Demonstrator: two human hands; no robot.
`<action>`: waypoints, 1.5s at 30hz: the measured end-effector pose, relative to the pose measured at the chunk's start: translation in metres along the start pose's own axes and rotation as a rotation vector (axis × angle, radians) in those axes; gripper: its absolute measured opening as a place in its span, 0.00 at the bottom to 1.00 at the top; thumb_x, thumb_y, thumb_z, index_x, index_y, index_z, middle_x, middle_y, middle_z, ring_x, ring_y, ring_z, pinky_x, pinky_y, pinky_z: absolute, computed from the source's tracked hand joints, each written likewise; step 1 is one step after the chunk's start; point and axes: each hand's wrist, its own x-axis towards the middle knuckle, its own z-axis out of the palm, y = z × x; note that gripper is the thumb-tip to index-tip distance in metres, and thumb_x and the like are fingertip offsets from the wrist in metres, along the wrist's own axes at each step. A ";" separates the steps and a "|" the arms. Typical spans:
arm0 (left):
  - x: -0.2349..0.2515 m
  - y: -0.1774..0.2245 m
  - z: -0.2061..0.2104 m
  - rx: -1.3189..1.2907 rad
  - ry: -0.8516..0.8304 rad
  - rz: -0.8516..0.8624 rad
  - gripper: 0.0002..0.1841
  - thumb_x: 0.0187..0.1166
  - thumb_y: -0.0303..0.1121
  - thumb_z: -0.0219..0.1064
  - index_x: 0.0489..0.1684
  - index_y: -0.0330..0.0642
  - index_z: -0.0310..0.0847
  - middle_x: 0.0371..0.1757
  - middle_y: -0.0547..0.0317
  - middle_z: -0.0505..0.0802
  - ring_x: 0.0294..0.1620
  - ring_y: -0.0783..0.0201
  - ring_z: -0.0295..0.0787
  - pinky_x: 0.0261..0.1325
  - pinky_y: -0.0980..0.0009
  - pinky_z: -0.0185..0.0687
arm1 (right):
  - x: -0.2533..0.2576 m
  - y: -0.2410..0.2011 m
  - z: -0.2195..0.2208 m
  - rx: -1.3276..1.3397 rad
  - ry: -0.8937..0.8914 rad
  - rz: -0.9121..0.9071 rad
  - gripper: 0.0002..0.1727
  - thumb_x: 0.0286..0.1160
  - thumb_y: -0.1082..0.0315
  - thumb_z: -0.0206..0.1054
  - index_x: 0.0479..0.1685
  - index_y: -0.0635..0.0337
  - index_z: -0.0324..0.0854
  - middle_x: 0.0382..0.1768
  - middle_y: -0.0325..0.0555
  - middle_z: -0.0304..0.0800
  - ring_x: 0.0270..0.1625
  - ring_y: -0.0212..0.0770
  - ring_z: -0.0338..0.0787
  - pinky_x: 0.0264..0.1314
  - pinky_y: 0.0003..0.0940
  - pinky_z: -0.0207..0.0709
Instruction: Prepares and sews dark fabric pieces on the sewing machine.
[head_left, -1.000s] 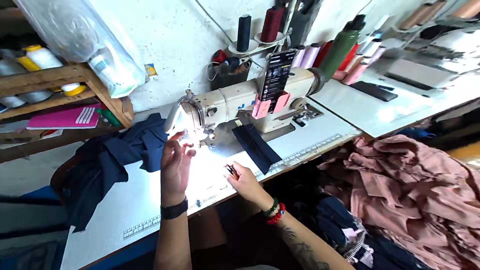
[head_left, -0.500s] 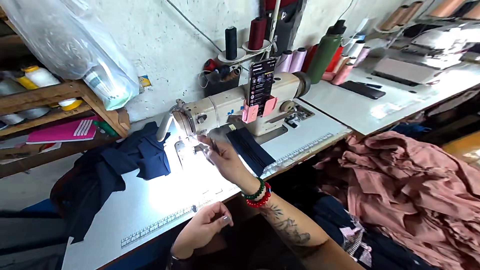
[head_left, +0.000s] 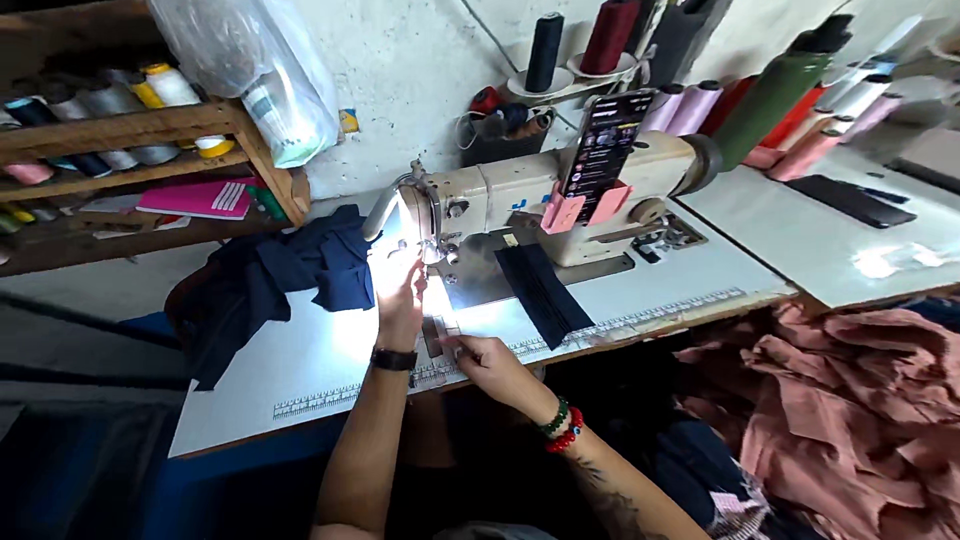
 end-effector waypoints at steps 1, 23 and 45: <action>0.003 -0.007 0.001 -0.033 0.034 0.018 0.05 0.82 0.25 0.63 0.46 0.46 0.82 0.31 0.66 0.86 0.22 0.77 0.73 0.25 0.82 0.71 | 0.000 0.002 0.003 0.025 0.041 -0.010 0.21 0.79 0.69 0.55 0.64 0.54 0.89 0.36 0.40 0.92 0.28 0.29 0.80 0.35 0.31 0.77; -0.030 -0.012 -0.059 0.021 -0.026 -0.102 0.17 0.91 0.30 0.45 0.37 0.42 0.81 0.25 0.65 0.84 0.28 0.71 0.82 0.41 0.72 0.84 | 0.000 0.011 -0.057 0.003 0.198 0.179 0.14 0.84 0.58 0.63 0.52 0.56 0.89 0.27 0.37 0.84 0.26 0.28 0.76 0.34 0.28 0.73; -0.041 -0.012 -0.070 1.203 -0.357 0.621 0.19 0.80 0.32 0.63 0.69 0.51 0.86 0.76 0.59 0.85 0.81 0.56 0.73 0.79 0.42 0.59 | 0.057 0.002 -0.024 -0.190 0.086 0.139 0.11 0.84 0.63 0.61 0.45 0.57 0.87 0.30 0.47 0.88 0.34 0.46 0.89 0.40 0.52 0.83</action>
